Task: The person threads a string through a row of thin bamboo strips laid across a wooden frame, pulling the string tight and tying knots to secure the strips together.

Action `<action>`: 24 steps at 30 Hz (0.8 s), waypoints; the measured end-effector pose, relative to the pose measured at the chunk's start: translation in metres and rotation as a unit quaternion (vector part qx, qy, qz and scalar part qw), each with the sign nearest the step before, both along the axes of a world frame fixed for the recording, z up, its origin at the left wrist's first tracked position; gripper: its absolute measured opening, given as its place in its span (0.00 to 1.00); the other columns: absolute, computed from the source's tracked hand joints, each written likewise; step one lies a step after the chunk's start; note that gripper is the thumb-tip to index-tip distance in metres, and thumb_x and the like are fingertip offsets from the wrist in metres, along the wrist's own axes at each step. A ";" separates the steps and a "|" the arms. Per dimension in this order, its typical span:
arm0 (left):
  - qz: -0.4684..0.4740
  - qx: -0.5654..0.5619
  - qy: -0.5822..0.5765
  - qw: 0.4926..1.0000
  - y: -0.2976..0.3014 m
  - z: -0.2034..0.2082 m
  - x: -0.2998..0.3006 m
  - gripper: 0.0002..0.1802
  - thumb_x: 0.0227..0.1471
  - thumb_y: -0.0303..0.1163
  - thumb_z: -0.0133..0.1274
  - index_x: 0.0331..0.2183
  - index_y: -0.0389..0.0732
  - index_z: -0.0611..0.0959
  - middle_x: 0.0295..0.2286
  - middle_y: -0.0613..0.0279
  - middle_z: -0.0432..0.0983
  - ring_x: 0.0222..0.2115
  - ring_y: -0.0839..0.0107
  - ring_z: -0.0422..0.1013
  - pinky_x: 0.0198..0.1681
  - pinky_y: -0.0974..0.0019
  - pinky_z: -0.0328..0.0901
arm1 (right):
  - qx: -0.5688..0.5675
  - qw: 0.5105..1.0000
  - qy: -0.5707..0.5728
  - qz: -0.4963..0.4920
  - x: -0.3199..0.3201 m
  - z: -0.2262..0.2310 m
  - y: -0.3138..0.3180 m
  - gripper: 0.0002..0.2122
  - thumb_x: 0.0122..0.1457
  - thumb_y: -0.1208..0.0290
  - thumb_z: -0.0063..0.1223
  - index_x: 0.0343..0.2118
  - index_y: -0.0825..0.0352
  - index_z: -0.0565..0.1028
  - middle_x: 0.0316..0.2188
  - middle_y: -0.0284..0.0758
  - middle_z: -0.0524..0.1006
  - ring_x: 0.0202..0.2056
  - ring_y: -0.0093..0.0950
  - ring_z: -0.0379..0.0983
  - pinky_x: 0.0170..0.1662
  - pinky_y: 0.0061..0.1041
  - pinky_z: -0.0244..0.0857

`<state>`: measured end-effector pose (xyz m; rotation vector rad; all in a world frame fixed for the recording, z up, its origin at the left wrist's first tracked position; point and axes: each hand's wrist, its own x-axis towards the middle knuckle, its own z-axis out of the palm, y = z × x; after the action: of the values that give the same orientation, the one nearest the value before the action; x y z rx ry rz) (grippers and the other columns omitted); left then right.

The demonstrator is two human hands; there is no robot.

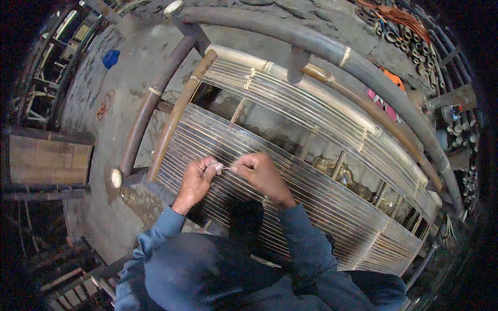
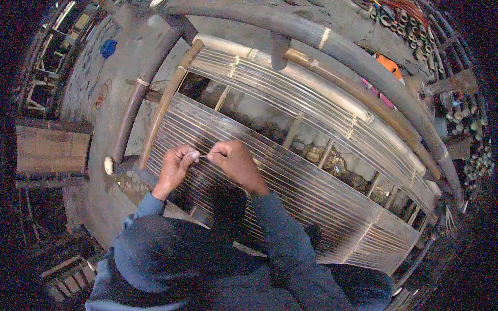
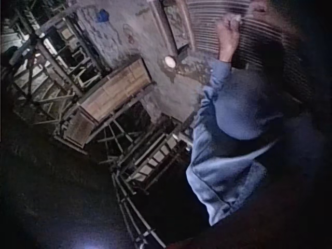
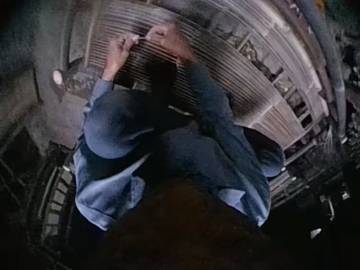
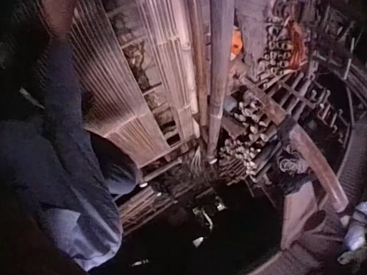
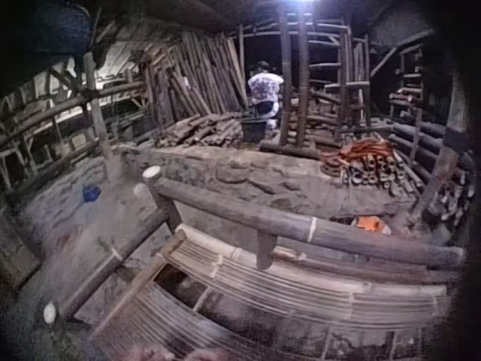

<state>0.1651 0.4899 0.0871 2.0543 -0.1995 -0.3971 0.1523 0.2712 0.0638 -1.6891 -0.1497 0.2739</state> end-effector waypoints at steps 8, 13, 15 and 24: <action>0.123 -0.127 0.089 0.980 -0.010 -0.035 -0.009 0.12 0.63 0.33 0.54 0.28 0.38 0.80 0.23 0.72 0.74 0.25 0.83 0.65 0.29 0.74 0.61 | 0.307 0.918 0.240 -0.073 -0.002 -0.019 -0.013 0.07 0.60 0.68 0.61 0.31 0.65 0.80 0.24 0.26 0.76 0.25 0.17 0.68 0.33 0.20 0.65; 0.193 -0.194 -0.001 0.962 -0.022 -0.013 0.053 0.13 0.64 0.35 0.54 0.28 0.39 0.81 0.23 0.73 0.74 0.24 0.83 0.65 0.29 0.75 0.60 | 0.194 0.952 0.203 -0.121 0.046 0.001 -0.062 0.06 0.60 0.68 0.61 0.32 0.66 0.80 0.26 0.27 0.79 0.30 0.17 0.74 0.31 0.19 0.66; 0.196 -0.199 -0.032 0.960 -0.003 0.000 0.084 0.12 0.63 0.36 0.55 0.29 0.40 0.82 0.25 0.72 0.77 0.24 0.82 0.67 0.30 0.75 0.62 | 0.169 0.966 0.160 -0.108 0.059 0.028 -0.085 0.06 0.60 0.68 0.61 0.32 0.65 0.80 0.25 0.26 0.78 0.27 0.15 0.71 0.29 0.18 0.64; 0.192 -0.182 -0.131 0.955 0.007 0.091 0.136 0.15 0.62 0.42 0.55 0.27 0.44 0.80 0.17 0.79 0.66 0.16 0.88 0.55 0.19 0.77 0.47 | 0.162 0.973 0.023 -0.161 0.061 0.051 -0.160 0.05 0.58 0.70 0.63 0.31 0.65 0.81 0.20 0.22 0.75 0.20 0.12 0.64 0.23 0.16 0.57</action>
<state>0.3009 0.4973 0.1781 1.7210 -0.0242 0.1469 0.2128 0.1115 0.1143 -1.3561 0.1114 0.0402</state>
